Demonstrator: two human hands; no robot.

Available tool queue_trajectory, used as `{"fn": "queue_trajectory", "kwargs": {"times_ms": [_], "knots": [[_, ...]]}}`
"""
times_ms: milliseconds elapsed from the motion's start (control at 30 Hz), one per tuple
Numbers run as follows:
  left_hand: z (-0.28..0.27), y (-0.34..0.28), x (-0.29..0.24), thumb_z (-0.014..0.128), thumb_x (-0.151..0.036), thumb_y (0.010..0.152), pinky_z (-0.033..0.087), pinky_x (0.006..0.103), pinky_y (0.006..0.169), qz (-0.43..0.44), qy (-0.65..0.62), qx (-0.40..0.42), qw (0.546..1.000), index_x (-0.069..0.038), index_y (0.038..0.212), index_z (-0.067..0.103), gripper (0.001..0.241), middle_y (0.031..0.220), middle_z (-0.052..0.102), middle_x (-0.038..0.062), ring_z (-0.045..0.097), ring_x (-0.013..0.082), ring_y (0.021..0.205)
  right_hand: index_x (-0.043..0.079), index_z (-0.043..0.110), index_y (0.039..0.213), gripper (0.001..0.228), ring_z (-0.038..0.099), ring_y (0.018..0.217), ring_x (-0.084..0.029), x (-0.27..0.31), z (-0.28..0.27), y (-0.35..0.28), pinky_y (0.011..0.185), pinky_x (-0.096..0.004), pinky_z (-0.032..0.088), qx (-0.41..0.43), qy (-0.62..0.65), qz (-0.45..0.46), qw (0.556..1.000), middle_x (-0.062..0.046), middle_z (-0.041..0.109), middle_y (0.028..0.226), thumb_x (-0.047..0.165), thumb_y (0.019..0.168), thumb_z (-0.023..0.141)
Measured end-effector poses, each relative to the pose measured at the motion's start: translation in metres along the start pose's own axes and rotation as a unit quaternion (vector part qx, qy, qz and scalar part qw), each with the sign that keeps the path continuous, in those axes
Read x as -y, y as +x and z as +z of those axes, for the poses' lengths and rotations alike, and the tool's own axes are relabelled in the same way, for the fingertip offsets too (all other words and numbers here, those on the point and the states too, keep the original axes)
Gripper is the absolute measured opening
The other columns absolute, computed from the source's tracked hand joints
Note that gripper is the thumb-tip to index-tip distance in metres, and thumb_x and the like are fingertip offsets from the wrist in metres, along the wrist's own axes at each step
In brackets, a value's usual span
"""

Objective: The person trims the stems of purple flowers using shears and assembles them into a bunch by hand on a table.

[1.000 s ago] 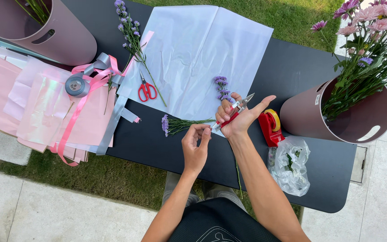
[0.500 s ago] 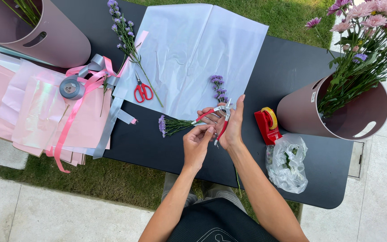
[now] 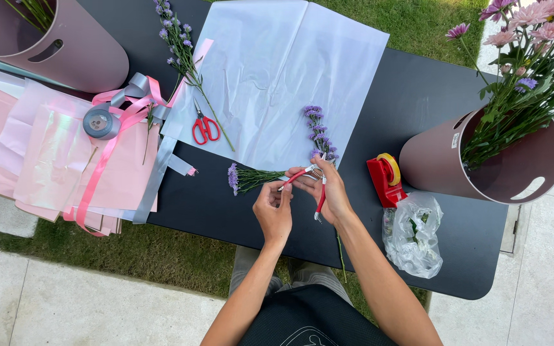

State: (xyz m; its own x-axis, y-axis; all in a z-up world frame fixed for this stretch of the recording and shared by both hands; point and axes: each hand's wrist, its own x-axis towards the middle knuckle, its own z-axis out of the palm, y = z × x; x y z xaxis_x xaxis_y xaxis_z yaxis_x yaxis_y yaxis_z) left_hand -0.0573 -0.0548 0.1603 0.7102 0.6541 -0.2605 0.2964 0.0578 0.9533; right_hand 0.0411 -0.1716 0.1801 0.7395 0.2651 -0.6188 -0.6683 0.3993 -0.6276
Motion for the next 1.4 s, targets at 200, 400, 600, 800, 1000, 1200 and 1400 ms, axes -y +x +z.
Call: {"fn": "queue_trajectory", "kwargs": {"times_ms": [200, 400, 600, 800, 1000, 1200, 1400], "knots": [[0.014, 0.004, 0.044, 0.083, -0.011, 0.114, 0.069, 0.0239, 0.072, -0.085, -0.131, -0.005, 0.988, 0.003, 0.116, 0.086, 0.015, 0.095, 0.085, 0.013, 0.083, 0.0139, 0.08, -0.007, 0.056, 0.166, 0.06, 0.071, 0.152, -0.044, -0.008, -0.005, -0.022, 0.133, -0.06, 0.048, 0.116, -0.036, 0.013, 0.993, -0.036, 0.072, 0.159, 0.03, 0.119, 0.062], [0.018, -0.007, 0.055, 0.087, -0.014, 0.112, 0.07, 0.0251, 0.076, -0.17, -0.125, 0.107, 0.972, 0.0, 0.113, 0.087, 0.014, 0.097, 0.087, 0.012, 0.085, 0.013, 0.083, -0.005, 0.074, 0.153, 0.048, 0.087, 0.114, -0.026, -0.046, -0.05, -0.013, 0.104, -0.041, 0.069, 0.009, -0.112, -0.059, 0.992, -0.025, 0.089, 0.129, 0.028, 0.117, 0.077], [0.002, 0.076, 0.099, 0.082, -0.046, 0.113, 0.058, 0.0421, 0.095, 0.174, 0.396, 0.233, 0.871, -0.013, 0.137, 0.076, 0.042, 0.122, 0.067, 0.005, 0.069, 0.0268, 0.117, -0.006, 0.084, 0.132, 0.035, 0.09, 0.092, -0.032, -0.062, -0.103, 0.0, 0.088, -0.038, 0.073, -0.103, -0.158, -0.056, 0.98, -0.027, 0.089, 0.101, 0.018, 0.108, 0.091], [0.019, 0.136, 0.159, 0.085, -0.037, 0.112, 0.05, 0.0358, 0.097, 0.363, 0.557, 0.242, 0.707, -0.015, 0.13, 0.086, 0.028, 0.117, 0.071, 0.004, 0.063, 0.0194, 0.116, -0.005, 0.086, 0.13, 0.034, 0.091, 0.091, -0.028, -0.072, -0.105, -0.013, 0.089, -0.04, 0.073, -0.132, -0.161, -0.031, 0.978, -0.025, 0.091, 0.101, 0.015, 0.104, 0.094], [0.017, 0.152, 0.194, 0.082, -0.014, 0.114, 0.05, 0.0357, 0.09, 0.448, 0.523, 0.269, 0.674, -0.013, 0.108, 0.086, 0.007, 0.099, 0.069, 0.007, 0.067, 0.0194, 0.095, -0.008, 0.086, 0.131, 0.038, 0.09, 0.096, -0.029, -0.083, -0.1, -0.023, 0.095, -0.041, 0.072, -0.134, -0.154, -0.021, 0.979, -0.026, 0.091, 0.105, 0.017, 0.104, 0.094], [0.015, 0.164, 0.192, 0.081, -0.013, 0.114, 0.053, 0.0366, 0.094, 0.486, 0.515, 0.274, 0.65, -0.011, 0.114, 0.078, 0.003, 0.104, 0.065, 0.006, 0.071, 0.0206, 0.094, -0.008, 0.084, 0.134, 0.037, 0.09, 0.1, -0.03, -0.08, -0.102, -0.018, 0.098, -0.043, 0.071, -0.124, -0.175, -0.014, 0.977, -0.026, 0.09, 0.107, 0.019, 0.109, 0.086], [0.002, 0.142, 0.119, 0.067, -0.01, 0.123, 0.057, 0.0351, 0.087, 0.347, 0.358, 0.328, 0.802, -0.009, 0.122, 0.082, 0.015, 0.102, 0.071, 0.006, 0.076, 0.0211, 0.087, -0.005, 0.078, 0.143, 0.058, 0.085, 0.112, -0.036, -0.063, -0.121, 0.0, 0.096, -0.051, 0.068, -0.24, -0.453, -0.064, 0.856, -0.024, 0.083, 0.115, 0.036, 0.102, 0.091]]}}
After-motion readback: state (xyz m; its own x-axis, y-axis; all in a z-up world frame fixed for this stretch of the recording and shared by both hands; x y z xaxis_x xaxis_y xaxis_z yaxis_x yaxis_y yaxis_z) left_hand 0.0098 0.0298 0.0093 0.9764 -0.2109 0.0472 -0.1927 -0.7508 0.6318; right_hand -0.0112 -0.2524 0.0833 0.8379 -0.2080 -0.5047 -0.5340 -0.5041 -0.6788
